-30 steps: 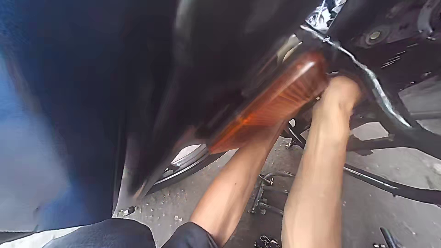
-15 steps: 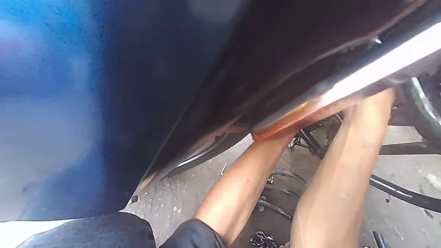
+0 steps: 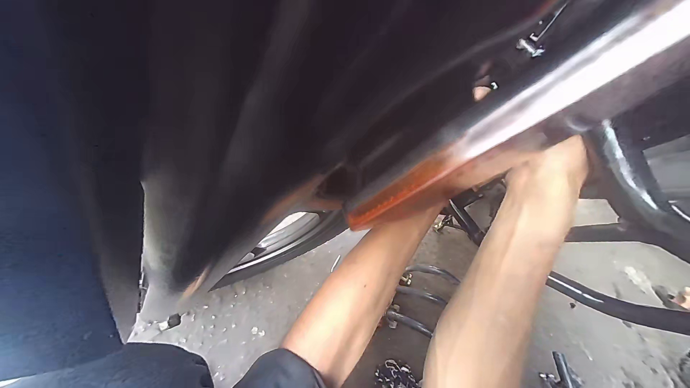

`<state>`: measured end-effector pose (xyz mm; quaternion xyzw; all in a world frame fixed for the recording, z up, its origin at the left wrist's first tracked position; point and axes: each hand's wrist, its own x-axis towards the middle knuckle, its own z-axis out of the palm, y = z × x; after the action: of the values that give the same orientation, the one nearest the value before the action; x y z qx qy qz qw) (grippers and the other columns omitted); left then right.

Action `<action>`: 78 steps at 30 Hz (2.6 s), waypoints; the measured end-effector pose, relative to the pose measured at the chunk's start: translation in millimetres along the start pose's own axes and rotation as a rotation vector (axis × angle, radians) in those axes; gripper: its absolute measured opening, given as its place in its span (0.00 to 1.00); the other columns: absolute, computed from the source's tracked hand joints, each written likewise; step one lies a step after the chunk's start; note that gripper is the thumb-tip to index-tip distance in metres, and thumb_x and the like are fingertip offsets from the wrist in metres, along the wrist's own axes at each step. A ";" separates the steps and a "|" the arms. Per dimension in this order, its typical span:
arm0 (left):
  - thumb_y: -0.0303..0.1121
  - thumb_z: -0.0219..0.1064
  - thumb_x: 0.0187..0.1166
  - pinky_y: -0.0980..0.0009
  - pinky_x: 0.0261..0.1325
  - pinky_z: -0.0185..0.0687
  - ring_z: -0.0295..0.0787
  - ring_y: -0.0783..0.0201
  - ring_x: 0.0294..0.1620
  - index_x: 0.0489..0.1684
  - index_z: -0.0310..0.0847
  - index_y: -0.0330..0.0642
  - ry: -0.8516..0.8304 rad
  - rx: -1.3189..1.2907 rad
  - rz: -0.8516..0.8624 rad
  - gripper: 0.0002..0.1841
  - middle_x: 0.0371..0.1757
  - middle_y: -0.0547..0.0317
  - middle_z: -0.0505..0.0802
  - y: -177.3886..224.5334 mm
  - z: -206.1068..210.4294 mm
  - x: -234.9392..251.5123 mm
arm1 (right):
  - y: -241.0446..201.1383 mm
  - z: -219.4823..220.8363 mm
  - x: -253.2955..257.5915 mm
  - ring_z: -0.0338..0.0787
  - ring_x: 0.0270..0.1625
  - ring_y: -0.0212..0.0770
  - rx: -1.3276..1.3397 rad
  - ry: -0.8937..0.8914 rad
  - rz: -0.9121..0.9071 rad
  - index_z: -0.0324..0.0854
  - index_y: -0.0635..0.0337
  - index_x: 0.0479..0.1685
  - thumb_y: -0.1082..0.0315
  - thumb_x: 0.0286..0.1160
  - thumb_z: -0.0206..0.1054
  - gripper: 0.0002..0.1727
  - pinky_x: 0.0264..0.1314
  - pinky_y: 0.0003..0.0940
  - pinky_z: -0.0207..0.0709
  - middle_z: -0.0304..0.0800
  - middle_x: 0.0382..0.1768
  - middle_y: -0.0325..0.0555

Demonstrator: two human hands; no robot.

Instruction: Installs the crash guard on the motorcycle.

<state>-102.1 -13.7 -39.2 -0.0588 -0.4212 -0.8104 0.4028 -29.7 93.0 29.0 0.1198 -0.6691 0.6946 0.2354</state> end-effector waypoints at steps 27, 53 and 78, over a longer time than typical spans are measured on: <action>0.29 0.62 0.72 0.52 0.66 0.86 0.84 0.56 0.72 0.73 0.81 0.42 -0.030 0.037 0.007 0.25 0.70 0.50 0.87 5.6 -5.5 1.6 | 1.6 13.7 17.0 0.81 0.33 0.30 -0.061 0.146 0.003 0.80 0.57 0.40 0.66 0.74 0.75 0.08 0.35 0.27 0.79 0.81 0.31 0.39; 0.45 0.45 0.96 0.58 0.80 0.76 0.81 0.58 0.77 0.83 0.71 0.38 -0.030 -0.037 0.072 0.26 0.76 0.48 0.84 -1.1 -4.8 -7.4 | -17.5 6.7 -27.4 0.69 0.17 0.24 0.081 -0.005 0.125 0.75 0.51 0.33 0.65 0.91 0.54 0.13 0.21 0.18 0.67 0.73 0.20 0.31; 0.32 0.37 0.93 0.61 0.83 0.64 0.73 0.60 0.80 0.81 0.70 0.34 0.021 0.037 -0.101 0.25 0.76 0.46 0.82 86.6 15.1 -50.9 | -17.6 5.3 -23.6 0.64 0.16 0.24 0.141 -0.124 0.225 0.69 0.49 0.31 0.66 0.94 0.48 0.16 0.20 0.17 0.63 0.64 0.16 0.29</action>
<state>-10.9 0.2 3.3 -0.0216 -0.4342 -0.8225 0.3668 -1.5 83.7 33.4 0.1030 -0.6410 0.7533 0.1052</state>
